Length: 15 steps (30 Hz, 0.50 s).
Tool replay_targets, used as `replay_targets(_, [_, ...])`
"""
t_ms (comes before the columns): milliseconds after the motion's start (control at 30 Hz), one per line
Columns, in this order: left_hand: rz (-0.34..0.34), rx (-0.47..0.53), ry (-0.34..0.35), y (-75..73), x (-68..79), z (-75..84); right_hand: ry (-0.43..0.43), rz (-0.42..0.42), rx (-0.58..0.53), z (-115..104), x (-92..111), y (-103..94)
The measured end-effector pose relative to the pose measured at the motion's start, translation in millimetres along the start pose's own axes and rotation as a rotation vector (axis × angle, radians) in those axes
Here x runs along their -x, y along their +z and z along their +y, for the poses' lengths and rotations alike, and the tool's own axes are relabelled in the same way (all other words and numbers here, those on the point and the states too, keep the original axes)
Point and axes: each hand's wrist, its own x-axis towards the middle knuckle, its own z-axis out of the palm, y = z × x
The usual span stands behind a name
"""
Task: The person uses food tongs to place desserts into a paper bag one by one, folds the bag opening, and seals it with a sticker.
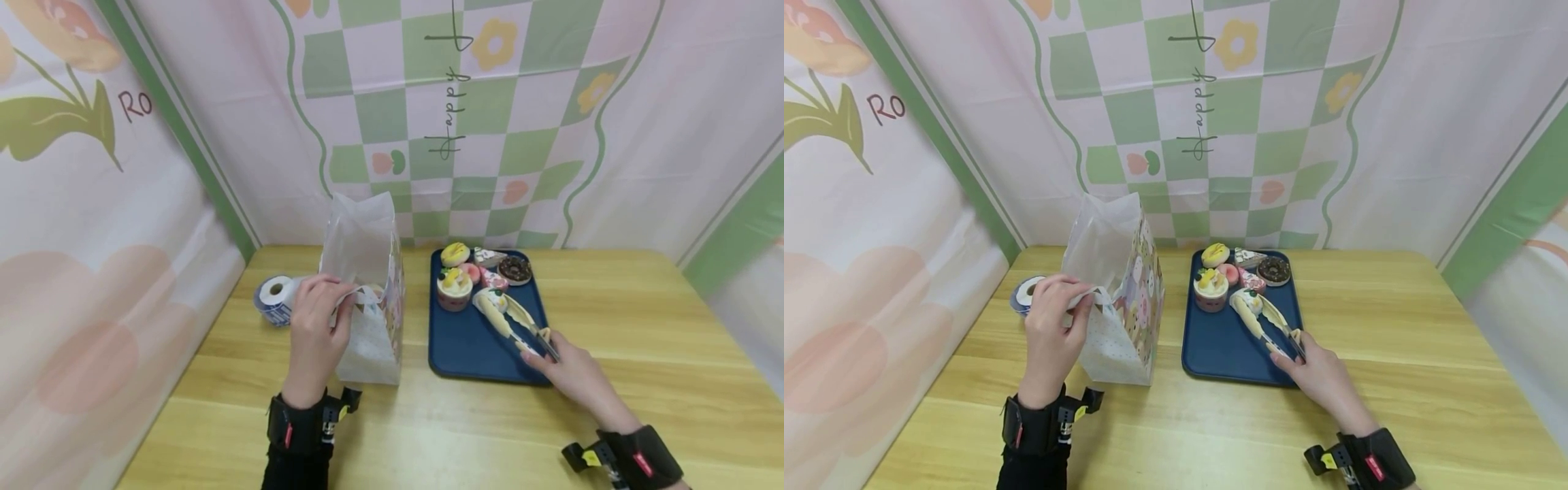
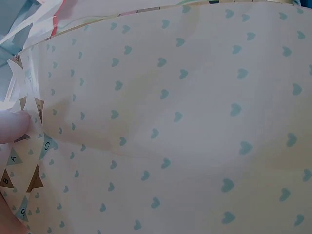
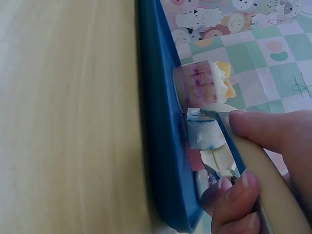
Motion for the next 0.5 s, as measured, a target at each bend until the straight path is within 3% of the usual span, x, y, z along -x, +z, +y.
replay_targets(300, [-0.007,0.005,-0.008,-0.1,-0.1,1.1,-0.025,0.045,0.043,-4,5,-7.2])
replay_targets(500, [-0.009,0.002,-0.023,-1.4,-0.6,3.2,-0.029,0.05,0.009,-10,7,-12.3])
